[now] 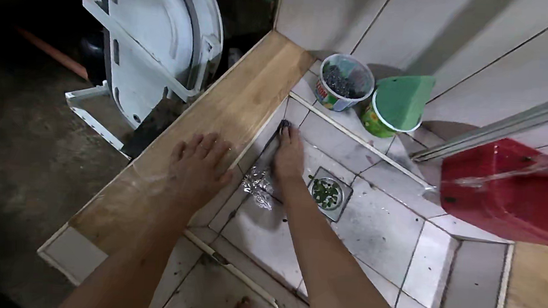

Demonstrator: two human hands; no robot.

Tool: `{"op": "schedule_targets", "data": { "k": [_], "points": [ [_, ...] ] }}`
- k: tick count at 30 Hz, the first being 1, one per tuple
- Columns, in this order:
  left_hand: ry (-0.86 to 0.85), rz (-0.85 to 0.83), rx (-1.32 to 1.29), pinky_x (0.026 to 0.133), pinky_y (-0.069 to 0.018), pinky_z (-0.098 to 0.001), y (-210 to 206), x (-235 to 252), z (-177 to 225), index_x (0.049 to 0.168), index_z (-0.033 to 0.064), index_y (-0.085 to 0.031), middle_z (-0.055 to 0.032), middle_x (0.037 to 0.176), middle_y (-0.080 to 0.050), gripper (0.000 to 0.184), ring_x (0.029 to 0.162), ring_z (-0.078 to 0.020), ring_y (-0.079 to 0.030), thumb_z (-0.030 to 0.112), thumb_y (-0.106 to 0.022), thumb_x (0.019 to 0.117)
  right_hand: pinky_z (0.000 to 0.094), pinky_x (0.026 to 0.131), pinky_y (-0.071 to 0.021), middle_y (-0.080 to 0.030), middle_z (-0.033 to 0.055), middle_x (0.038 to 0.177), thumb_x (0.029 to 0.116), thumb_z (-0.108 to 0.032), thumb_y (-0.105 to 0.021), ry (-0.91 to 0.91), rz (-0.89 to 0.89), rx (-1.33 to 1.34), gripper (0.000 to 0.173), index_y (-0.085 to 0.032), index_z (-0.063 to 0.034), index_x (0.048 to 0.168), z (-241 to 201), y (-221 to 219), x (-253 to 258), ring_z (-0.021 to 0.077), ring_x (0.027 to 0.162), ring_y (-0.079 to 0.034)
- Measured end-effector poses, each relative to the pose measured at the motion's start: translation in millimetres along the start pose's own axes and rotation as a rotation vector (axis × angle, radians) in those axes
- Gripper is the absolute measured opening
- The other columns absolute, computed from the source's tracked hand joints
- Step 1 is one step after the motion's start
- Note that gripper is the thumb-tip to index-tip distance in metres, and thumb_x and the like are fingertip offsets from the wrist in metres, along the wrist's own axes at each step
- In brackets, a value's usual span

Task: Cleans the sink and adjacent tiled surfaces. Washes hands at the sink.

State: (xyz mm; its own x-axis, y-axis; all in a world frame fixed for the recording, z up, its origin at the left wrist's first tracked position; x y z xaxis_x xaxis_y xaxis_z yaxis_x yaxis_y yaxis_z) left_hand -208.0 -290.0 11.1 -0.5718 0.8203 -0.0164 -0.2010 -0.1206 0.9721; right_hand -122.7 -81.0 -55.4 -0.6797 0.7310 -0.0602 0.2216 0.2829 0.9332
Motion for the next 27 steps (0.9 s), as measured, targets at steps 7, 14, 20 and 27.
{"op": "schedule_targets", "data": {
  "k": [7,14,20,27],
  "points": [
    [-0.019,0.047,-0.01,0.116,-0.0262,-0.0647,-4,2,-3,0.149,0.0219,-0.052,-0.0114,0.159,-0.042,0.059,0.148,-0.0378,-0.036,0.05,-0.057,0.0978,0.0537,0.121,-0.0323,-0.028,0.0296,0.163,0.1024,-0.004,-0.045,-0.345,0.045,-0.019,0.056,-0.034,0.0029,0.157,51,29,-49,0.0427,0.151,-0.032],
    [-0.016,0.039,-0.004,0.117,-0.0258,-0.0642,-4,2,-3,0.15,0.0237,-0.051,-0.0089,0.16,-0.042,0.059,0.149,-0.0362,-0.036,0.054,-0.052,0.0989,0.0555,0.121,-0.0304,-0.034,0.0251,0.162,0.1021,-0.005,-0.047,-0.003,-0.053,0.031,0.054,-0.039,-0.0017,0.156,-4,1,-26,0.0392,0.15,-0.035],
    [-0.001,0.007,-0.024,0.118,-0.024,-0.0646,-1,2,-2,0.151,0.0244,-0.05,-0.0099,0.161,-0.04,0.058,0.15,-0.0367,-0.033,0.053,-0.053,0.0997,0.0582,0.117,-0.0374,-0.031,0.0264,0.163,0.1034,-0.004,-0.046,-0.271,-0.019,-0.05,0.054,-0.036,-0.0011,0.157,76,42,-56,0.0441,0.147,-0.039],
    [-0.007,0.01,-0.03,0.117,-0.0244,-0.0651,-1,2,-2,0.15,0.0222,-0.05,-0.011,0.161,-0.04,0.059,0.149,-0.0374,-0.034,0.052,-0.054,0.0992,0.0513,0.112,-0.0477,-0.059,0.0195,0.143,0.0909,0.001,-0.067,0.568,-0.069,0.112,0.041,-0.068,-0.0068,0.132,38,34,-191,0.0351,0.135,-0.056]
  ]
}}
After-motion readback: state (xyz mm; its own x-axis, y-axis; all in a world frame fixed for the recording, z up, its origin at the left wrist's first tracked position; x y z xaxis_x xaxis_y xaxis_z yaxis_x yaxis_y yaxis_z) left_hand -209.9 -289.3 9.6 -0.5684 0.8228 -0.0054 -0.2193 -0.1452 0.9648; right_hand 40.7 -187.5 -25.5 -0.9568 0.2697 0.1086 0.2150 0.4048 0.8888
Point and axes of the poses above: each hand's wrist, its own x-axis towards the middle knuckle, its own y-axis out of the back of the hand, z = x × y, the point moved 2 cm from there along x, towards the middle knuckle
